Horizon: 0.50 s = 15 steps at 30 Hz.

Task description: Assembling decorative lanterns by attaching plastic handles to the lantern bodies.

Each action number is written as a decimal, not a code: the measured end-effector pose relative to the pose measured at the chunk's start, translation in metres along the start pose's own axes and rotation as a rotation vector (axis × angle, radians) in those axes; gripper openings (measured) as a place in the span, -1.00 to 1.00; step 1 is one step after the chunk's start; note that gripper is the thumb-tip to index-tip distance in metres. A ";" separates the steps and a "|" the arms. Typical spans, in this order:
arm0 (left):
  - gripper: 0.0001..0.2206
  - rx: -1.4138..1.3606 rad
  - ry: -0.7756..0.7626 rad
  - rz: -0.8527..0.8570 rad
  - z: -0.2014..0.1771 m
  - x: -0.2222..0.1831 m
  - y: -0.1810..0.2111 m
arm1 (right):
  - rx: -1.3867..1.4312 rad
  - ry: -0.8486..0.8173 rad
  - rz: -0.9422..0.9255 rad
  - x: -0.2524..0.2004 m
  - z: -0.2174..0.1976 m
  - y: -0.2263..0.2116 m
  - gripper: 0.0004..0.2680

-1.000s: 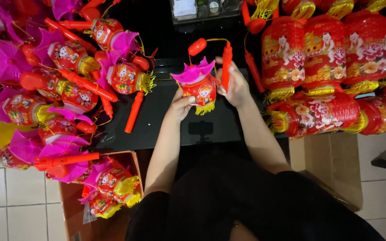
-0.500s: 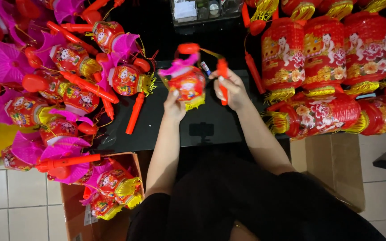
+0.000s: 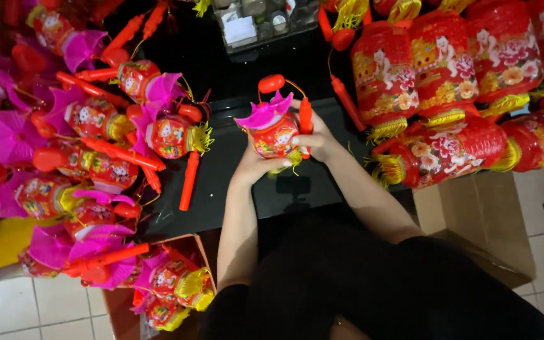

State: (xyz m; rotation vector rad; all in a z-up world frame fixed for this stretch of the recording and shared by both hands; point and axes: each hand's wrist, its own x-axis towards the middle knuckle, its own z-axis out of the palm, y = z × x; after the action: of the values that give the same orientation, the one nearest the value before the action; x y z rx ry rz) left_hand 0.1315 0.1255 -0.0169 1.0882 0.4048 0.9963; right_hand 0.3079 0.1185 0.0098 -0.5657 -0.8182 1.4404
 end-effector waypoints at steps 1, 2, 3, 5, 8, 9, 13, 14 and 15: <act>0.01 0.000 -0.007 -0.004 -0.001 0.002 -0.001 | 0.000 0.006 -0.006 -0.002 0.002 0.001 -0.30; -0.02 -0.020 -0.015 -0.018 -0.002 0.003 -0.002 | 0.020 0.013 -0.008 -0.004 0.004 0.001 -0.31; -0.05 -0.041 -0.023 -0.033 -0.003 0.004 -0.004 | 0.039 0.022 -0.009 -0.007 0.005 0.001 -0.32; -0.01 -0.024 -0.046 -0.072 -0.008 0.002 -0.004 | 0.059 0.011 -0.001 -0.008 0.004 0.000 -0.34; -0.04 0.022 -0.073 -0.127 -0.003 0.004 0.004 | 0.088 0.004 -0.001 -0.005 -0.013 0.011 -0.35; -0.10 0.052 -0.075 -0.148 0.000 0.003 0.008 | 0.101 0.010 -0.006 -0.005 -0.020 0.018 -0.35; -0.77 0.205 -0.002 -0.252 -0.022 -0.005 -0.017 | 0.070 0.034 -0.021 -0.004 -0.006 0.004 -0.39; -0.86 0.117 -0.006 -0.274 -0.028 -0.008 -0.026 | 0.074 0.065 -0.039 -0.002 -0.003 0.000 -0.42; -0.92 0.030 -0.011 -0.294 -0.034 -0.010 -0.036 | 0.078 0.095 -0.058 0.001 -0.001 -0.004 -0.45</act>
State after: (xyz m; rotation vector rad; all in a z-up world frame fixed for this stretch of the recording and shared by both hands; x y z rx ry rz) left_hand 0.1187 0.1320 -0.0653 1.0260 0.5549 0.7254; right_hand 0.3112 0.1192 0.0126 -0.5428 -0.6951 1.3757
